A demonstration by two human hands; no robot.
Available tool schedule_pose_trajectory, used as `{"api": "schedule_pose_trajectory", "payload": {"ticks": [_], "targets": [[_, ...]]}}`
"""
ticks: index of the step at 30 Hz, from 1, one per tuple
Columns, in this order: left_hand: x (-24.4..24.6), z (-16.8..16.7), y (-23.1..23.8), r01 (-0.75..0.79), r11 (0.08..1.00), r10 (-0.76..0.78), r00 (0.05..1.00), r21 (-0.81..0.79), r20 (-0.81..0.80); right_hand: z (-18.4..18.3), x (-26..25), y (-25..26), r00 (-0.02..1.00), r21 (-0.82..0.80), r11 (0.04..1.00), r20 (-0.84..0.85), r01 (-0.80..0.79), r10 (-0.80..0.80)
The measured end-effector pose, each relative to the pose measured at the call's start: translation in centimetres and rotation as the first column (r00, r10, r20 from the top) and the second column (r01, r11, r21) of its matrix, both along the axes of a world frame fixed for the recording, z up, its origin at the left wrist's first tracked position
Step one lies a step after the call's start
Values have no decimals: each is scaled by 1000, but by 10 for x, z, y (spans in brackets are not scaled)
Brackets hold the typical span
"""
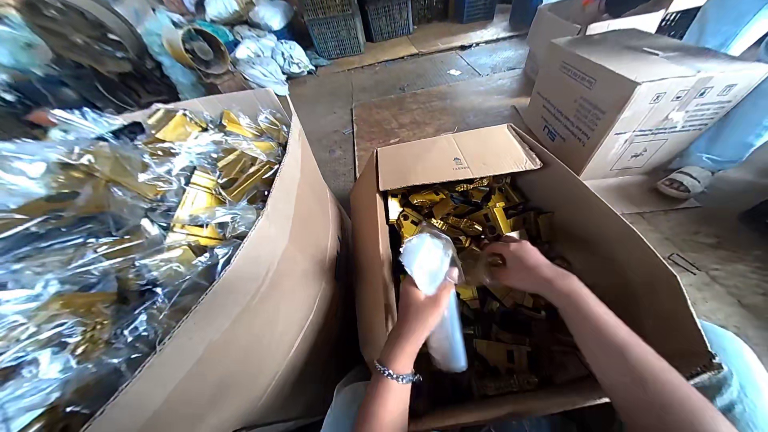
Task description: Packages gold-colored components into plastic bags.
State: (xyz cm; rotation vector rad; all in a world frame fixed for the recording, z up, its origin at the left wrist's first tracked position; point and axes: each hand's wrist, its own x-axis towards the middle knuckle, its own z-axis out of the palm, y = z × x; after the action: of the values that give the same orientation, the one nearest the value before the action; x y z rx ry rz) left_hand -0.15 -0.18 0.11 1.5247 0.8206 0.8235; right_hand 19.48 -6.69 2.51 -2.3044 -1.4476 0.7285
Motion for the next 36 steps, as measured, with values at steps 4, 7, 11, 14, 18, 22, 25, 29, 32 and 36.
{"api": "schedule_pose_trajectory", "payload": {"ticks": [4,7,11,14,18,22,25,29,32,36], "targets": [[-5,4,9,-54,990,67,993,133,-97,45,5,-15,988,306,951,153,-44,-3],[3,-1,5,-82,953,102,993,292,-55,71,-5,-10,886,775,621,-365,119,285],[7,-8,2,-68,943,111,987,324,-118,28,-17,-3,810,434,898,-552,75,199],[10,-7,0,-9,964,34,995,265,-92,0,-20,-10,834,393,916,-530,78,157],[2,18,0,212,934,-185,976,-288,119,-5,-19,-22,718,299,922,-695,248,32],[3,9,26,-81,981,118,970,178,-211,-3,-14,-32,513,282,886,-857,368,60],[4,-8,36,-196,957,231,961,213,-153,1,-18,-27,559,312,830,-829,462,1],[12,9,-2,288,923,-238,948,-254,209,16,-29,-16,799,294,955,-565,-37,205],[6,3,9,228,971,-217,967,-66,136,21,-4,-10,757,266,936,-556,-231,344],[-4,-5,30,-12,971,12,1000,239,2,-12,36,5,672,329,941,-714,74,197]]}}
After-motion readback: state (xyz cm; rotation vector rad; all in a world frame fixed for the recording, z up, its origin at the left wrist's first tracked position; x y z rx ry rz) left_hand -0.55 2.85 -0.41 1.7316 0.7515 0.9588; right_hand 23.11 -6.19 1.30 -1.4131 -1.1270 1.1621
